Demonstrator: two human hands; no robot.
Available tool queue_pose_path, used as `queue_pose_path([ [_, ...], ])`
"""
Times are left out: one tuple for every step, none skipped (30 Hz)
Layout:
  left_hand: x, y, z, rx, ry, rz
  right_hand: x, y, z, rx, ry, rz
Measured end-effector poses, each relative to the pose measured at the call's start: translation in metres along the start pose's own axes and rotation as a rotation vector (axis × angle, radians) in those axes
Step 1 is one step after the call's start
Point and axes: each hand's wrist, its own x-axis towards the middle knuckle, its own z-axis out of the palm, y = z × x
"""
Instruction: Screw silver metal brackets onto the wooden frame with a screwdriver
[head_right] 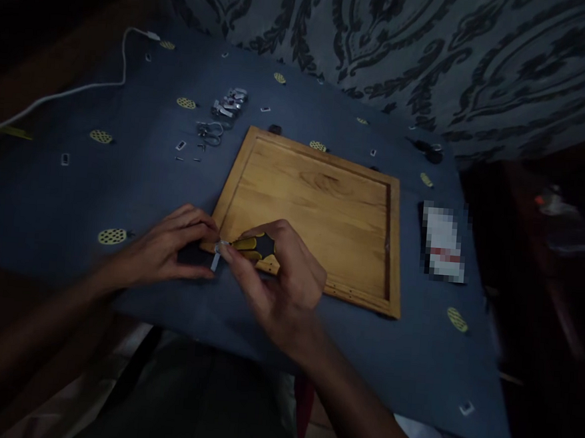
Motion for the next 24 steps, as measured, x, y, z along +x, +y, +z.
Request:
queue_pose_path([
  [0.0, 0.0, 0.0, -0.003, 0.001, -0.003, 0.0, 0.001, 0.001, 0.005, 0.005, -0.003],
  [0.0, 0.001, 0.0, -0.007, 0.003, -0.005, -0.001, 0.002, 0.002, 0.008, 0.006, -0.005],
  [0.0, 0.001, 0.0, -0.01, 0.007, -0.001, -0.001, 0.002, 0.003, 0.009, 0.005, -0.006],
  [0.0, 0.001, 0.0, -0.013, 0.009, 0.0, -0.001, 0.003, 0.004, 0.008, 0.004, -0.004],
  [0.0, 0.001, -0.001, -0.016, 0.008, 0.001, 0.0, 0.003, 0.004, 0.004, 0.006, 0.0],
  [0.0, 0.001, -0.001, -0.018, 0.003, -0.001, 0.0, 0.002, 0.004, -0.002, 0.009, -0.003],
  [0.0, 0.001, -0.001, -0.019, -0.003, -0.008, 0.001, 0.002, 0.004, -0.011, 0.009, -0.005],
  [0.0, 0.001, -0.001, -0.021, -0.007, -0.013, 0.002, 0.002, 0.004, -0.018, 0.008, -0.014],
  [0.0, 0.001, -0.001, -0.021, -0.008, -0.016, 0.002, 0.001, 0.003, -0.025, -0.001, -0.02],
  [0.0, 0.001, -0.001, -0.02, -0.006, -0.016, 0.003, 0.0, 0.002, -0.029, -0.02, -0.023],
  [0.0, 0.001, 0.0, -0.018, -0.004, -0.012, 0.004, -0.001, 0.002, -0.026, -0.042, -0.02],
  [0.0, 0.001, 0.0, -0.015, -0.002, -0.01, 0.005, -0.002, 0.001, -0.012, -0.062, -0.012],
  [0.0, 0.001, 0.0, -0.014, -0.002, -0.01, 0.007, -0.003, 0.001, 0.012, -0.078, 0.0],
  [0.0, 0.001, 0.0, -0.014, -0.004, -0.015, 0.008, -0.004, 0.0, 0.046, -0.091, 0.025],
  [0.0, 0.001, 0.0, -0.017, -0.007, -0.023, 0.009, -0.006, 0.0, 0.088, -0.104, 0.064],
  [0.0, 0.001, 0.0, -0.022, -0.01, -0.03, 0.011, -0.007, 0.0, 0.135, -0.118, 0.108],
  [0.0, 0.001, 0.0, -0.026, -0.013, -0.038, 0.012, -0.008, 0.0, 0.175, -0.134, 0.16],
  [0.0, 0.002, -0.001, -0.029, -0.015, -0.042, 0.014, -0.009, 0.0, 0.208, -0.149, 0.209],
  [0.0, 0.002, -0.001, -0.029, -0.016, -0.043, 0.016, -0.01, -0.001, 0.236, -0.16, 0.243],
  [0.0, 0.002, -0.001, -0.027, -0.016, -0.041, 0.017, -0.01, -0.001, 0.26, -0.171, 0.264],
  [0.0, 0.001, -0.001, -0.024, -0.016, -0.036, 0.019, -0.01, -0.002, 0.28, -0.188, 0.269],
  [0.0, 0.001, 0.0, -0.023, -0.012, -0.027, 0.021, -0.01, -0.004, 0.298, -0.216, 0.267],
  [0.0, 0.001, 0.0, -0.022, -0.008, -0.019, 0.023, -0.011, -0.006, 0.314, -0.254, 0.262],
  [0.0, 0.0, 0.0, -0.021, -0.005, -0.013, 0.024, -0.011, -0.008, 0.327, -0.295, 0.252],
])
